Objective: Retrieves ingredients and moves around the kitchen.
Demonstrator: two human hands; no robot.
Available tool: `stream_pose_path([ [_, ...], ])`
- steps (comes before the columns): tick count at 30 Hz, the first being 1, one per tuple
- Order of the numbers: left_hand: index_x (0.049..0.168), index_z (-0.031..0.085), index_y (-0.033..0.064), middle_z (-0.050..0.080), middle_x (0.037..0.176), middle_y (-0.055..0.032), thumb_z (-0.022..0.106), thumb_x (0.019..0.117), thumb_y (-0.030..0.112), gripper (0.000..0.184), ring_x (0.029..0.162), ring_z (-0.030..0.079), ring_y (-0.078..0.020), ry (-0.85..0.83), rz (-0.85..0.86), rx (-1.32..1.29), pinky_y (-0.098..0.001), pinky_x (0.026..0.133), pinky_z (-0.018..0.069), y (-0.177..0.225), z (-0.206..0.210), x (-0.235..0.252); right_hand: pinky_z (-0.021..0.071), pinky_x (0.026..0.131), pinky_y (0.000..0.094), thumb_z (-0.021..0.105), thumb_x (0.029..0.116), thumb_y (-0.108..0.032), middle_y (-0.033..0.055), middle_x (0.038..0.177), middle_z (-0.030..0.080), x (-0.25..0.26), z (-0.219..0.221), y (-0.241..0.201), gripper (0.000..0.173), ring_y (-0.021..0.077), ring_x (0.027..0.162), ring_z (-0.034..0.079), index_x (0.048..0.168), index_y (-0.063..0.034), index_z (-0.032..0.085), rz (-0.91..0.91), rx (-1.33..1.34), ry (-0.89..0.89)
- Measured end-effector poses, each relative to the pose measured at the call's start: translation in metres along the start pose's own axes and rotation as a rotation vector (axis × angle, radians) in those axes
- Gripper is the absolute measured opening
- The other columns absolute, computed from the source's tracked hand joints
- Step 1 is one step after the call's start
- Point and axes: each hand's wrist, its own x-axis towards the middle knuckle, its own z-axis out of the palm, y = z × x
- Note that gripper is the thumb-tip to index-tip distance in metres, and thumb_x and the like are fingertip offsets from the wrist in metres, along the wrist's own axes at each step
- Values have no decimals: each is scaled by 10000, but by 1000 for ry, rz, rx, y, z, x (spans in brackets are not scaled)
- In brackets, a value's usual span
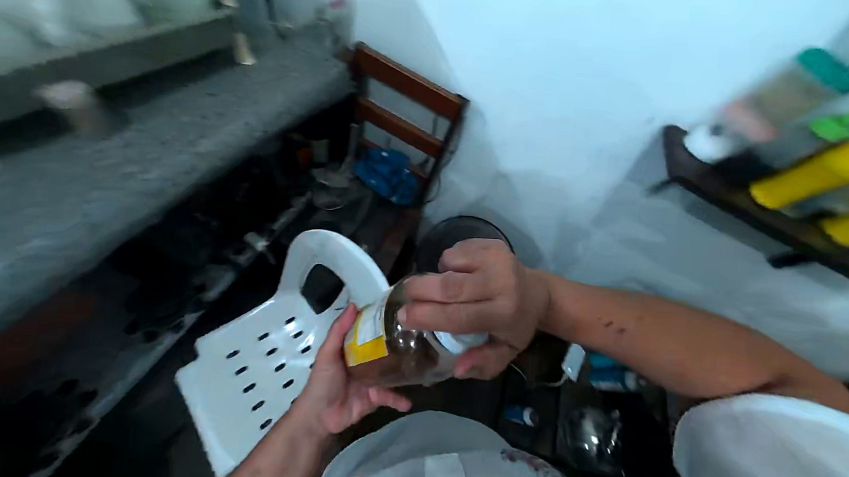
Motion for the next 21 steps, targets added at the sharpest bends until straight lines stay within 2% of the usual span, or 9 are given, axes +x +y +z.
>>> stream_pose_path([
  [2,1198,705,173,741,1093,-171,756,710,733,745,898,759,-343,70,28,44,-493,614,643,9,8,16,533,686,348,337,1080,-487,145,1128,751,-25,-7,6,597,215,850,684,1190,-27,702,119,-32,17],
  [5,1297,581,120,713,1140,-200,748,734,718,839,932,746,-390,205,140,96,-525,627,643,4,32,54,613,879,395,326,1073,-380,202,1174,706,-61,-15,12,573,237,1084,706,1183,72,660,475,-94,125],
  [8,1368,487,87,686,1191,-222,590,900,676,759,971,732,-412,239,181,122,-545,653,643,-14,48,99,599,761,358,353,1060,-299,123,1183,680,-90,-34,11,472,157,978,680,1255,25,634,857,-61,204],
  [10,1392,459,94,675,1203,-214,607,908,642,746,969,733,-398,230,175,134,-543,655,643,-29,60,127,569,925,371,171,1106,-463,100,1252,666,-111,-58,9,662,154,1101,652,1321,-10,603,1104,157,262],
  [11,1406,442,102,674,1201,-200,664,873,637,788,964,736,-381,219,178,160,-540,657,645,-37,68,140,542,991,372,97,1071,-605,102,1292,656,-123,-69,8,810,154,1165,635,1343,-21,589,1205,281,337],
  [13,1418,409,94,684,1191,-159,679,861,633,821,957,744,-333,206,195,272,-516,674,654,-53,85,165,518,1016,376,164,1031,-700,74,1371,624,-147,-88,3,835,142,1210,608,1377,-65,582,1329,361,475],
  [15,1427,394,83,690,1185,-134,668,855,641,845,952,747,-308,193,204,365,-503,679,657,-72,102,190,531,1016,392,325,1098,-474,88,1329,651,-173,-99,-3,579,160,1179,634,1334,-33,617,1336,269,622],
  [18,1396,466,103,694,1182,-154,671,856,636,786,950,745,-331,170,94,355,-519,659,650,-94,129,222,584,894,367,444,1051,-192,89,1134,716,-216,-121,-10,336,155,1011,688,1196,-8,685,1228,146,795],
  [21,1284,572,121,715,1092,-199,408,986,662,639,863,750,-347,190,-285,286,-453,597,640,-103,157,251,588,927,358,540,970,-129,133,1144,720,-253,-162,-24,293,174,1072,685,1114,58,711,960,62,664],
])
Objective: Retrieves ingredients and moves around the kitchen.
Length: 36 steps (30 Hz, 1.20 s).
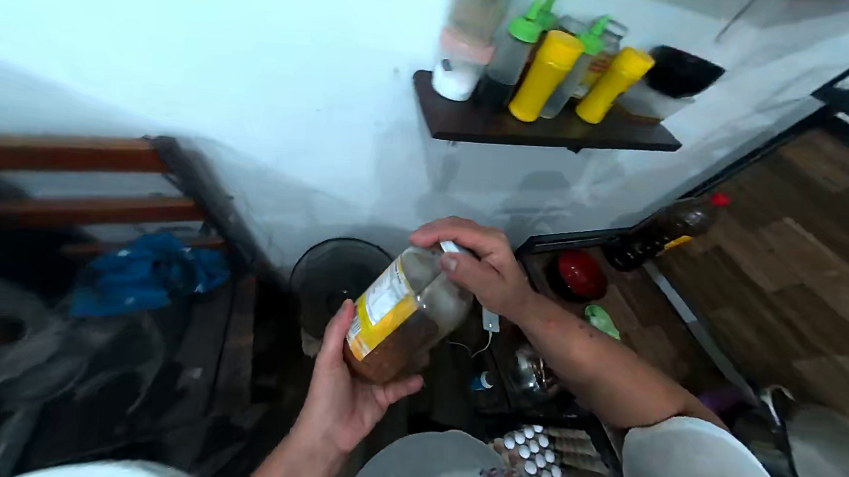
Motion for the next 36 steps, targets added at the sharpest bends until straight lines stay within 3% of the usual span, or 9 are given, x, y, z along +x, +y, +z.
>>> stream_pose_path([
  [5,1190,667,143,733,1041,-228,473,860,807,767,830,754,-375,-238,-403,2,-435,543,620,-10,42,39,547,1048,420,548,987,-189,183,1142,734,7,-81,-31,322,255,1171,677,1063,64,732,-229,-61,-272],
  [9,1431,423,113,704,1173,-145,714,838,648,850,959,748,-318,-164,269,201,-492,691,660,-27,88,70,610,850,328,486,1003,-118,95,1149,734,-6,-112,-15,319,133,983,708,1181,20,712,248,-170,199],
  [13,1570,148,53,604,1298,-94,796,740,641,1206,1093,685,-175,-56,715,428,-373,877,631,-36,100,127,565,918,384,284,1086,-326,59,1295,668,-14,-135,15,486,167,1144,647,1337,-92,629,632,104,406],
  [16,1522,251,88,664,1217,-151,800,727,651,1117,990,736,-296,-112,483,285,-494,737,661,-38,116,137,531,1015,412,181,1095,-553,57,1418,614,-20,-157,11,675,200,1264,606,1409,-115,588,679,319,418],
  [22,1324,540,111,683,1171,-220,473,955,662,667,971,723,-402,-206,-168,105,-530,690,637,-33,138,156,489,1116,397,655,954,-448,130,1500,537,-38,-200,24,637,193,1365,534,1391,9,582,225,-263,87],
  [26,1430,400,87,674,1204,-182,602,923,610,756,996,729,-354,-251,102,186,-526,735,649,-61,151,173,582,798,312,600,979,-263,44,1127,709,-34,-191,34,346,115,958,678,1271,-79,623,461,-280,446],
  [29,1479,321,70,661,1237,-184,723,828,634,950,1016,729,-352,-234,262,182,-540,752,653,-68,158,195,594,829,369,541,1032,-400,60,1161,698,-30,-192,44,432,158,1000,686,1351,-114,602,569,-201,568],
  [33,1399,460,85,657,1223,-213,452,1000,599,651,1015,716,-381,-237,41,117,-543,747,639,-54,169,202,556,984,405,248,942,-826,60,1449,567,-30,-225,42,926,179,1244,601,1486,-121,502,549,106,382],
  [36,1327,528,77,684,1137,-248,371,1014,639,662,927,732,-400,-230,-164,93,-510,697,646,-47,178,195,568,931,389,448,1039,-569,85,1297,663,-29,-242,42,602,184,1131,651,1351,-83,620,460,-2,313],
])
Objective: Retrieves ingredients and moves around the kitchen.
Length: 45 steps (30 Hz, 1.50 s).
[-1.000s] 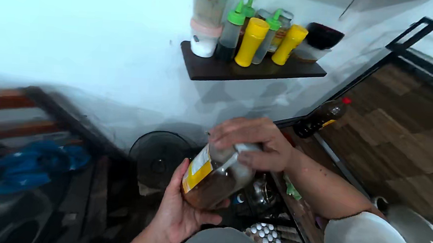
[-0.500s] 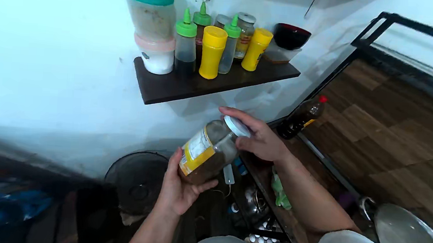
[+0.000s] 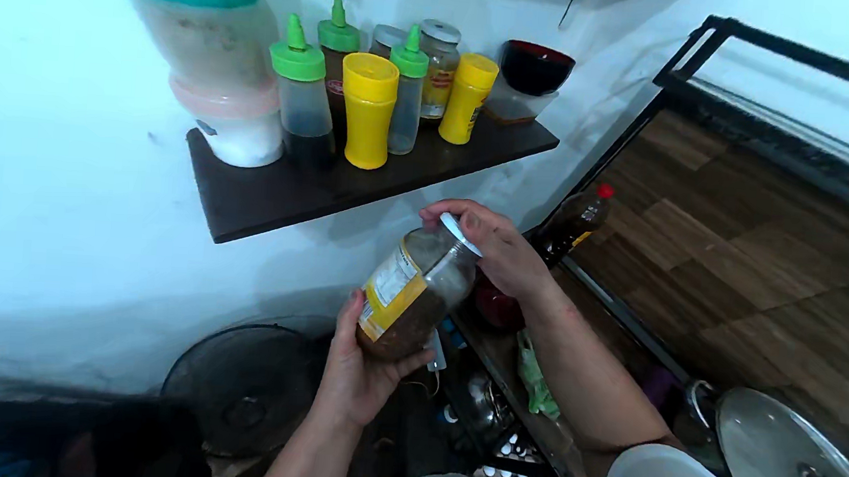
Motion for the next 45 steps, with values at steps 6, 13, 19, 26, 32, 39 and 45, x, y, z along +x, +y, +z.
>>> stream_pose_path([
  [6,1282,573,81,695,1092,-286,421,935,760,778,853,746,-418,-142,-312,-187,-455,601,648,-12,11,-23,566,1001,459,643,965,-431,146,1259,691,11,-26,-8,484,276,1172,662,1202,-14,709,-256,144,-344],
  [13,1294,611,77,678,1164,-295,571,847,778,833,917,740,-422,-376,-373,-273,-454,642,646,-25,17,-43,549,1033,549,692,919,-420,89,1095,745,18,-25,-36,398,273,1096,709,1082,-62,754,-433,303,-531],
  [19,1396,440,62,691,1170,-194,748,751,713,966,972,738,-377,-31,390,-13,-564,731,646,-32,11,-31,585,724,294,554,951,-200,67,1025,751,-5,21,-58,268,119,850,687,1042,-52,757,-89,-89,0],
  [26,1335,514,66,685,1136,-264,285,1009,706,754,925,735,-412,7,-5,-97,-502,689,647,-14,16,-44,585,971,450,515,914,-756,153,1327,664,-15,14,-23,818,291,1184,671,1375,-84,590,-122,414,5],
  [32,1347,501,43,649,1128,-304,354,929,802,879,879,727,-430,-77,-228,-225,-475,641,647,-24,17,-31,581,954,398,591,869,-763,117,1409,615,-20,4,-4,910,250,1209,649,1489,-110,462,-50,319,119],
  [39,1357,487,58,680,1143,-238,275,1005,713,773,938,734,-374,-59,65,-15,-484,701,649,-41,27,-9,571,983,362,906,720,-338,69,1383,595,-51,29,13,1111,163,1193,634,1606,-196,251,-6,255,389],
  [45,1532,294,64,590,1403,-192,485,729,931,1197,1211,647,-383,-388,74,219,-556,921,596,-57,32,21,608,909,337,894,735,-262,30,1310,647,-50,-10,-6,955,136,1117,667,1532,-112,390,-222,81,491],
])
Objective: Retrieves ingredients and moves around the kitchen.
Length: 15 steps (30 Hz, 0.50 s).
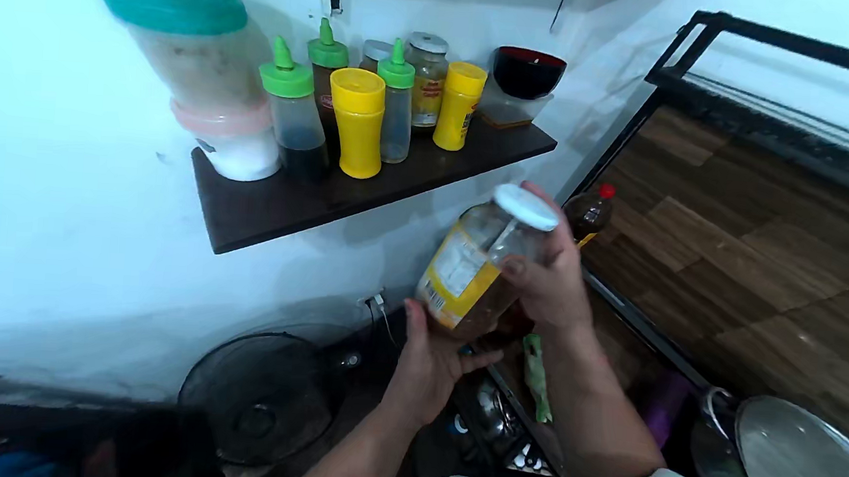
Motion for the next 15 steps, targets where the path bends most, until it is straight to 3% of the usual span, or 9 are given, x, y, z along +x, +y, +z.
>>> stream_pose_path([
  [3,1626,120,101,421,1577,-154,554,806,839,1186,1306,586,-364,-43,-3,66,-566,982,567,3,-2,6,599,932,319,865,780,-259,15,1321,624,40,-24,-9,937,114,1132,654,1532,-68,339,-165,-122,126],
  [6,1608,261,101,466,1559,-134,566,931,690,947,1291,600,-350,54,19,238,-549,983,570,7,-22,-6,561,1022,357,859,779,-230,140,1425,520,108,-47,-1,1029,191,1249,593,1555,14,230,-327,-249,278],
  [8,1555,386,91,538,1498,-129,572,971,594,793,1253,627,-340,212,40,344,-533,970,582,12,-43,-22,537,1053,357,886,757,-261,210,1473,470,159,-62,17,1102,227,1294,564,1567,41,203,-383,-363,343],
  [10,1502,465,76,585,1444,-135,554,1007,473,641,1209,651,-339,410,68,387,-521,942,592,16,-68,-46,539,1043,342,902,741,-286,229,1464,488,204,-73,41,1107,228,1282,579,1559,52,237,-402,-454,371],
  [13,1470,471,65,618,1378,-128,428,1068,312,473,1122,689,-289,731,67,384,-461,902,604,22,-99,-91,522,1055,326,901,733,-316,216,1450,516,250,-81,77,1095,211,1276,587,1550,51,272,-379,-534,368],
  [15,1469,446,78,638,1321,-88,378,1088,285,439,1040,709,-225,895,55,369,-409,862,612,23,-119,-125,508,1070,332,880,760,-339,222,1459,513,269,-79,95,1075,219,1286,580,1557,51,274,-369,-558,366],
])
